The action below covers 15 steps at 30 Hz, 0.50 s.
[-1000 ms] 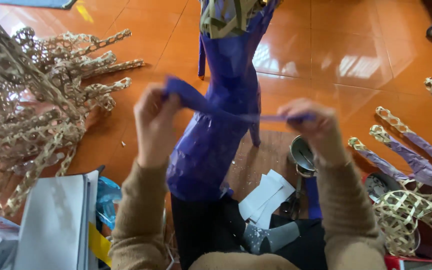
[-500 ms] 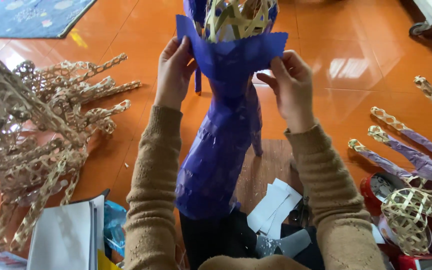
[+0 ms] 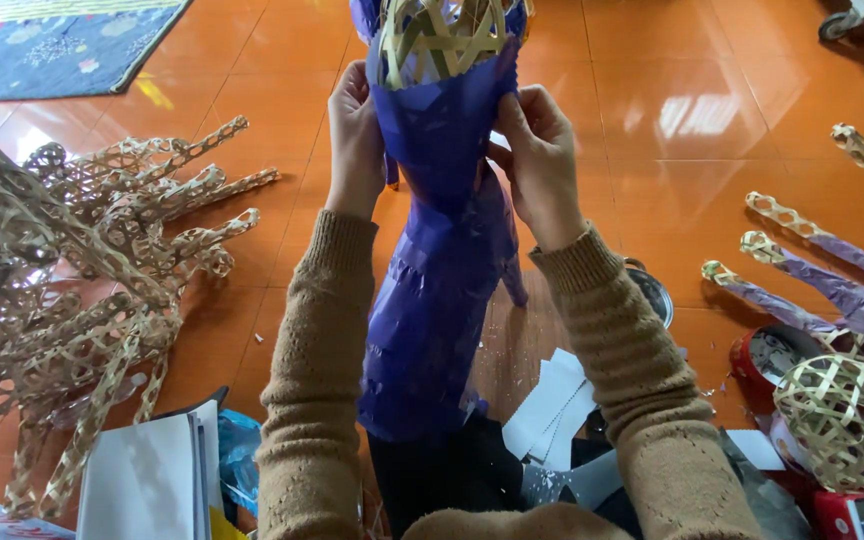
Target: Applying paper strips and tape to a giraffe sculpture
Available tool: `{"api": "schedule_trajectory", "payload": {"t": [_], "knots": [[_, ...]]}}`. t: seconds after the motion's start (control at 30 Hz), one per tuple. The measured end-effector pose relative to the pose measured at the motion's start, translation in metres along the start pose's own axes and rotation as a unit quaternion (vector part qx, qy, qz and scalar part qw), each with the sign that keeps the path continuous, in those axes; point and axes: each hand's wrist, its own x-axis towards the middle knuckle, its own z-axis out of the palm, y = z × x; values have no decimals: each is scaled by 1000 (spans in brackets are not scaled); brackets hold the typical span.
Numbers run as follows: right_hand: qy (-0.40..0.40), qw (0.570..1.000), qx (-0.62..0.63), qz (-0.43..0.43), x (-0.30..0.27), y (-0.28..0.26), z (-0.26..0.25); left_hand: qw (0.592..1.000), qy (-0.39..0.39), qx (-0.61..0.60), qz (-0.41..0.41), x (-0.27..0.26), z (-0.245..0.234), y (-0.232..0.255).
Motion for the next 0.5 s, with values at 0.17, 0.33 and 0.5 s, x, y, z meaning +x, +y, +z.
{"api": "schedule_trajectory", "payload": {"t": [0.17,0.33,0.5], "knots": [[-14,999,50,15,4,1,-4,999,-16,-3,39,7,-1,-13],[-30,997,67,26,9,5,-8,998,-39,-12,54,7,-2,-12],[-44,990,100,95,20,11,-20,1000,-21,21,-5,4,4,-3]]}}
